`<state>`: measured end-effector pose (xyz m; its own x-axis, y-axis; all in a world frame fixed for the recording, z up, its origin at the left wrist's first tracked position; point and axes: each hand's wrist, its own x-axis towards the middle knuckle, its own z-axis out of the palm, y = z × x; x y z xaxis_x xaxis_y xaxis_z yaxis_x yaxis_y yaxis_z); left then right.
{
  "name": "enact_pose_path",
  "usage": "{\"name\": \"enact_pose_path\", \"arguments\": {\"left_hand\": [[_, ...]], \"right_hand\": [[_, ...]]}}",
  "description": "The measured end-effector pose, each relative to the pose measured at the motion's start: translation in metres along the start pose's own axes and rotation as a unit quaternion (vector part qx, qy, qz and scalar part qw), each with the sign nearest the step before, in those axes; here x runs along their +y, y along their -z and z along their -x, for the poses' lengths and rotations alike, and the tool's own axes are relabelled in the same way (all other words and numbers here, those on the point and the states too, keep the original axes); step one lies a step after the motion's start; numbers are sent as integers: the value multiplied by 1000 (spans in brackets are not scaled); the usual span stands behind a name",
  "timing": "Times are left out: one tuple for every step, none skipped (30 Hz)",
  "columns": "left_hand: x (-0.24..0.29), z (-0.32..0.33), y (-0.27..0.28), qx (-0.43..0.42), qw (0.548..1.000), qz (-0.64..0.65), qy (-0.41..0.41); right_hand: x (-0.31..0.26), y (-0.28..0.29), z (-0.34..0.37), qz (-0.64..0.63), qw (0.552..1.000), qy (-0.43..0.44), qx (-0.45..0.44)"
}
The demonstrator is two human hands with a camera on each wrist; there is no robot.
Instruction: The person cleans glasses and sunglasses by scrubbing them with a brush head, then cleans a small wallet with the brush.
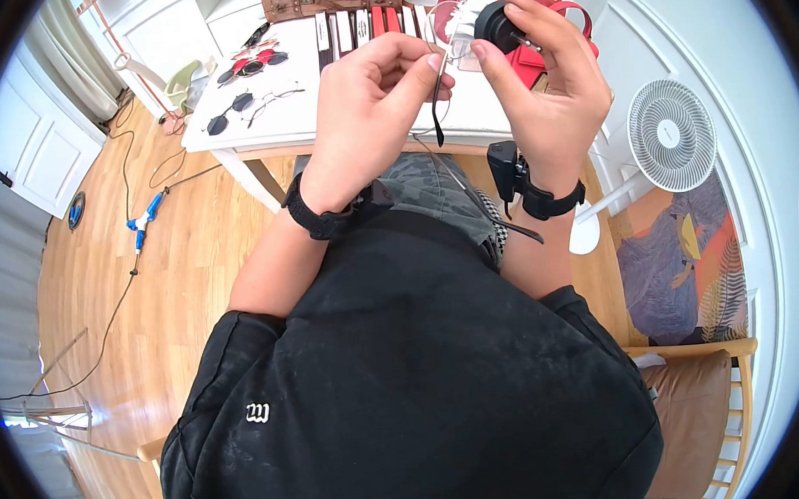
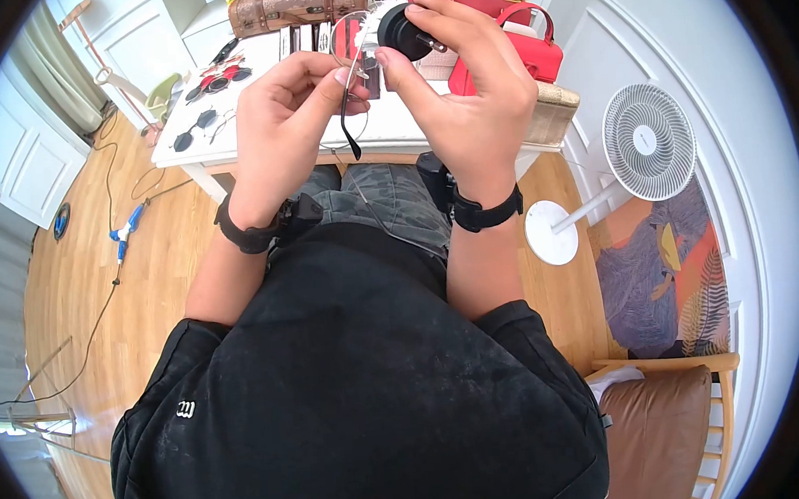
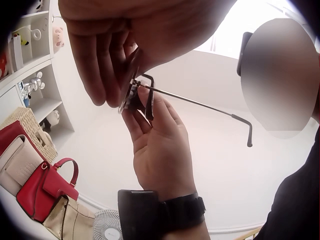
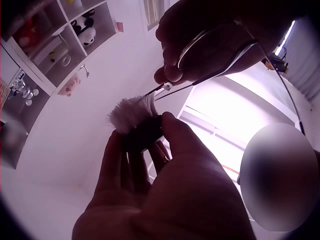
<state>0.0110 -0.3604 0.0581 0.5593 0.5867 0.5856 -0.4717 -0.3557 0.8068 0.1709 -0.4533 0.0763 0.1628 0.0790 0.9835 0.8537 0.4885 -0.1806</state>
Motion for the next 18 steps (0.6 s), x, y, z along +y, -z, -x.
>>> {"name": "enact_pose_path", "arguments": {"left_hand": [[0, 0, 0, 4, 1000, -10, -7], [0, 0, 1, 9, 1000, -21, -13], [1, -1, 3, 9, 1000, -22, -13], [3, -2, 6, 3, 999, -41, -13], [3, -2, 7, -3, 998, -60, -13], [3, -2, 6, -4, 998, -60, -13], [3, -1, 4, -4, 999, -52, -4], [3, 0, 2, -4, 999, -45, 4], [4, 1, 1, -4, 999, -45, 4], [5, 2, 0, -4, 999, -42, 3], [6, 2, 0, -3, 999, -39, 2], [5, 1, 2, -2, 999, -40, 2], [4, 0, 5, -1, 998, -65, -6], [4, -1, 7, -1, 996, -89, -14], [4, -1, 6, -1, 996, -89, -13], [5, 0, 5, -2, 996, -90, -10], [5, 0, 3, -3, 996, -91, -7], [5, 1, 2, -4, 996, -90, -7]], "right_hand": [[-2, 1, 0, 0, 1000, 0, 0], [-5, 2, -1, 0, 999, 12, -37], [-7, 3, -1, -1, 997, 24, -74], [-6, 5, -2, -1, 997, 24, -74], [-5, 8, -2, -11, 995, 14, -93], [-4, 10, -3, -20, 993, 4, -113], [-4, 10, -3, 3, 996, 3, -92], [-3, 8, -3, 3, 996, 3, -92], [-2, 4, -1, 2, 999, -5, -53], [-1, 2, 0, 2, 1000, -14, -14], [-3, 3, -1, 2, 1000, -14, -14], [-7, 6, -3, 6, 998, 6, -70], [-8, 8, -4, 10, 992, 25, -126], [-7, 10, -4, 9, 992, 24, -126], [-6, 13, -4, -2, 991, 9, -130], [-5, 16, -4, -13, 991, -7, -134], [-5, 15, -4, 2, 995, -31, -99], [-3, 13, -3, 4, 995, -30, -98]]}}
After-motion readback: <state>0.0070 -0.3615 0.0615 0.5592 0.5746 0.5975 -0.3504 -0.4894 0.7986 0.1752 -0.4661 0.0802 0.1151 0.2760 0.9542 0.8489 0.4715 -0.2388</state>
